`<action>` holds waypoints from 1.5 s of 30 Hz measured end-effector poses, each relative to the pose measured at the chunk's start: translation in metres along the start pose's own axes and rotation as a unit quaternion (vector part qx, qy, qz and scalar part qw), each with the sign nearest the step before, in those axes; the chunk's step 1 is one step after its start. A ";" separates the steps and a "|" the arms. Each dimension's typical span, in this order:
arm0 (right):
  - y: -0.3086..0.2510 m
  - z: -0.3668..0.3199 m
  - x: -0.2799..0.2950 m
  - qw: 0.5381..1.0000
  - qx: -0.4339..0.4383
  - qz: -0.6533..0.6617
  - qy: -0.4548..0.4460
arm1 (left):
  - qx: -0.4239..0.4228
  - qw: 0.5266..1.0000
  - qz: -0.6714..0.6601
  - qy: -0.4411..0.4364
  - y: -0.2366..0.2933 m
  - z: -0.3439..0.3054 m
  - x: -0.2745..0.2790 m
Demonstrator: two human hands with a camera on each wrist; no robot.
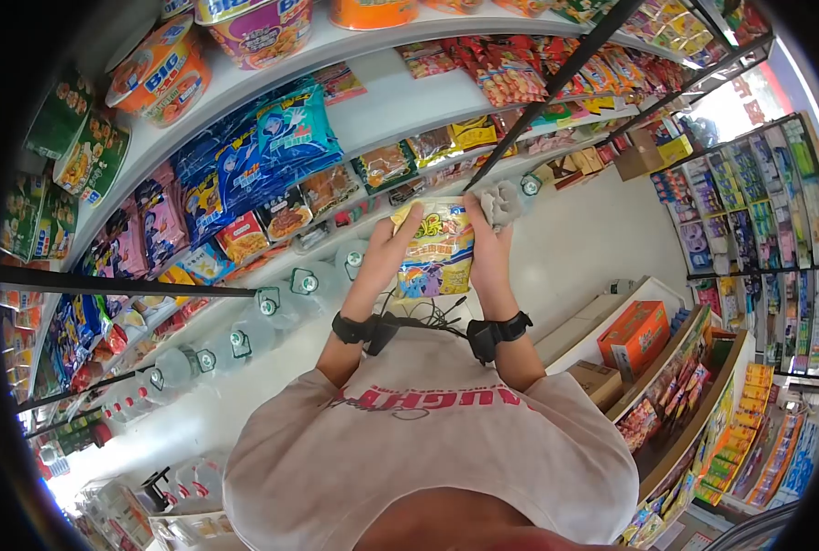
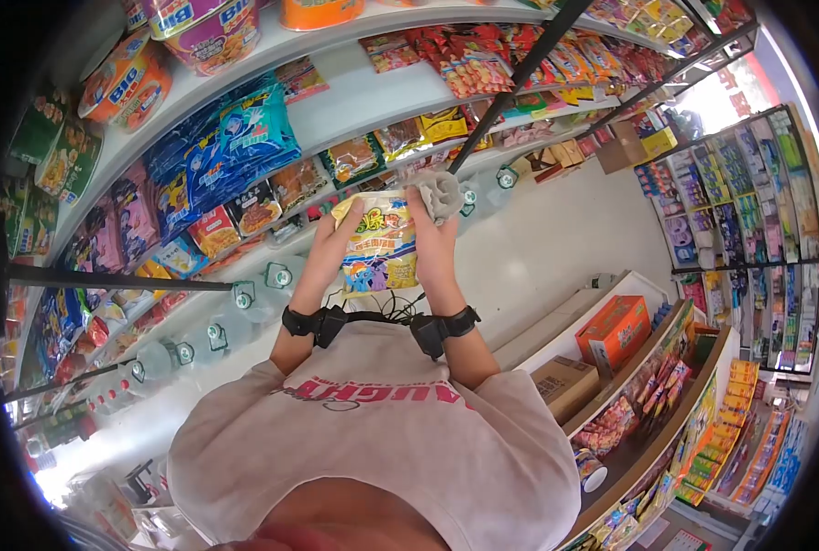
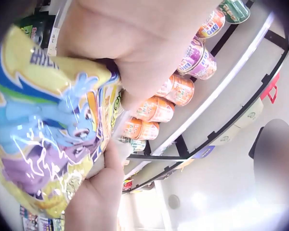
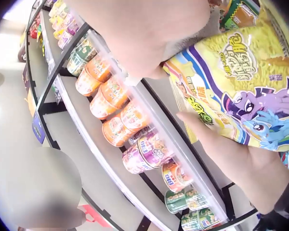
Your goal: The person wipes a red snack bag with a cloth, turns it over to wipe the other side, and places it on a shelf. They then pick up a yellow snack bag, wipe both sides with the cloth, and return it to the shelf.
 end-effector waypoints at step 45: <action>-0.124 -0.061 0.091 0.845 0.309 -0.400 -0.175 | 0.040 0.919 -0.372 -0.125 0.061 -0.008 -0.164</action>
Point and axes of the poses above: each hand's wrist, its own z-axis towards the middle knuckle, its own x-axis out of the back of the hand, y = z × x, the point moved 8 cm from there along z, towards the middle knuckle, and after that the axes turned 12 degrees about z, right-handed, at the moved point
